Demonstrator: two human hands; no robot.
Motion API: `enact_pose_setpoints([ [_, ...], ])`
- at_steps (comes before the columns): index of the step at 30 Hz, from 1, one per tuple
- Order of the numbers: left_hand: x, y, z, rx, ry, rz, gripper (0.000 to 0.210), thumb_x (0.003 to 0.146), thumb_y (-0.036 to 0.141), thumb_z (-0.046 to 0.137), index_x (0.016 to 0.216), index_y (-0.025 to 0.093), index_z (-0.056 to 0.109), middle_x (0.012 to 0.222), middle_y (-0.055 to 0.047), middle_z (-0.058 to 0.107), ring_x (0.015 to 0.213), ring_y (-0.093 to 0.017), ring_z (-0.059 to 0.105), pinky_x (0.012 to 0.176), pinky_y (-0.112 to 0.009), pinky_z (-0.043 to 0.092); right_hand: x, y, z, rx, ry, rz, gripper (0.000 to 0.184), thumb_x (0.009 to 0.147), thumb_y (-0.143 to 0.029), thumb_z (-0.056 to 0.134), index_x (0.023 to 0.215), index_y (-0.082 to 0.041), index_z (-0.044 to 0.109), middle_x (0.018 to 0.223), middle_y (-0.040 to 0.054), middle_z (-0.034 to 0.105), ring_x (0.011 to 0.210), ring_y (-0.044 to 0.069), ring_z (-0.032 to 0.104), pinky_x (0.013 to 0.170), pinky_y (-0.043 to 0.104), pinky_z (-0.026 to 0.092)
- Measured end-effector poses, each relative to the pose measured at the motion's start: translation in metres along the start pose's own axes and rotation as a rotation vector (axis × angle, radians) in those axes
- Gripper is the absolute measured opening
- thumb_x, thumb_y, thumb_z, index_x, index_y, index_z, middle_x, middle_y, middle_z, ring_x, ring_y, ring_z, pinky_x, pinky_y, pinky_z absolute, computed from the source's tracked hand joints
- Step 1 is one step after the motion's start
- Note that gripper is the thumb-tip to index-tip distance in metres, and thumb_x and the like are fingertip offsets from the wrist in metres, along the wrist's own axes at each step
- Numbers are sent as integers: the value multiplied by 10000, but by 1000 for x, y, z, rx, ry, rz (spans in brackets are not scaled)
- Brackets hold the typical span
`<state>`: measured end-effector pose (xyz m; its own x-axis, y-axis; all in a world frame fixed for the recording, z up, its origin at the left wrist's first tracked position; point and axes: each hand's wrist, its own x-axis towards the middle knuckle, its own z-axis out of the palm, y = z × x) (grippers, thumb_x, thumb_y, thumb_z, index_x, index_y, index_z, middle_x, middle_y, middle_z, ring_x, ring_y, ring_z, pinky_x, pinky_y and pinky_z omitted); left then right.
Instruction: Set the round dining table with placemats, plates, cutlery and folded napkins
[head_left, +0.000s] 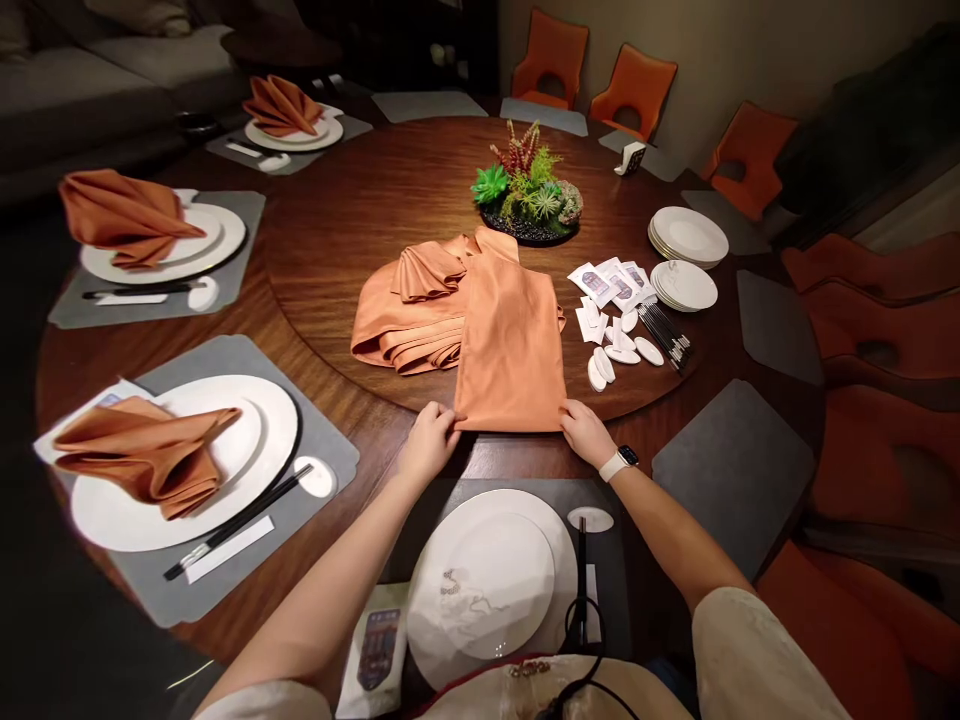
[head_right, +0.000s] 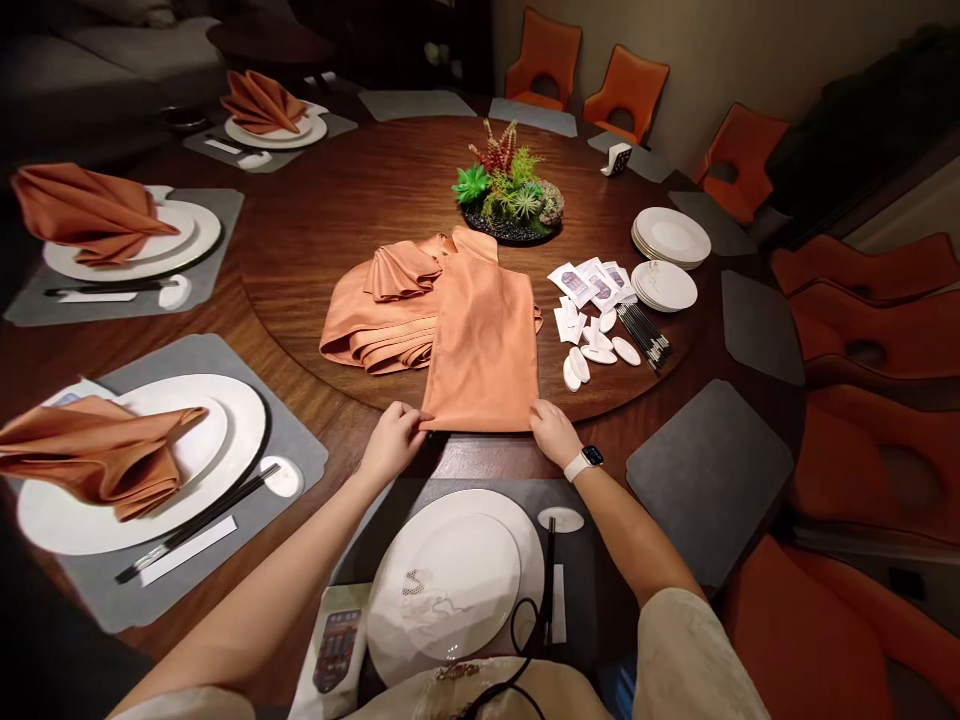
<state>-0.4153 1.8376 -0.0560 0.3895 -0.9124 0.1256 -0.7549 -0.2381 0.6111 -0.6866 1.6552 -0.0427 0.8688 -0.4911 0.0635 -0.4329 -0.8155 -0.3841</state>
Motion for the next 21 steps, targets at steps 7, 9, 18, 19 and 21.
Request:
enact_pose_setpoints([
  [7, -7, -5, 11, -254, -152, -112, 164, 852, 340, 534, 927, 201, 580, 846, -35, 643, 788, -189, 614, 768, -320, 518, -2, 31, 8, 408, 8, 195, 87, 788, -116, 583, 737, -178, 549, 767, 18, 631, 736, 156, 606, 714, 280, 515],
  [9, 8, -8, 18, -356, -86, -294, 262, 839, 364, 581, 1034, 191, 561, 808, -8, 623, 711, -160, 598, 700, -288, 516, 13, 33, 11, 512, 48, 432, 178, 792, -206, 620, 679, -191, 483, 637, -31, 536, 606, 124, 540, 596, 241, 468],
  [18, 47, -19, 13, -716, -237, -695, 937, 703, 324, 841, 1460, 175, 310, 894, -39, 623, 564, -102, 557, 534, -256, 500, 61, 41, 14, 486, -68, 770, 314, 562, -79, 673, 731, -208, 442, 571, -89, 476, 515, 95, 447, 500, 195, 335],
  [19, 46, -19, 10, -759, -282, -667, 1009, 703, 320, 841, 1503, 185, 241, 866, -26, 622, 556, -102, 551, 525, -249, 491, 62, 41, 13, 454, -59, 732, 291, 555, -62, 641, 707, -206, 439, 578, -83, 476, 533, 96, 446, 515, 198, 332],
  [21, 44, -18, 7, -775, -324, -553, 1082, 720, 304, 814, 1550, 210, 125, 824, 7, 607, 533, -92, 531, 525, -236, 477, 62, 39, 10, 440, 18, 662, 258, 567, -64, 593, 738, -203, 459, 609, -74, 479, 571, 109, 462, 546, 205, 347],
])
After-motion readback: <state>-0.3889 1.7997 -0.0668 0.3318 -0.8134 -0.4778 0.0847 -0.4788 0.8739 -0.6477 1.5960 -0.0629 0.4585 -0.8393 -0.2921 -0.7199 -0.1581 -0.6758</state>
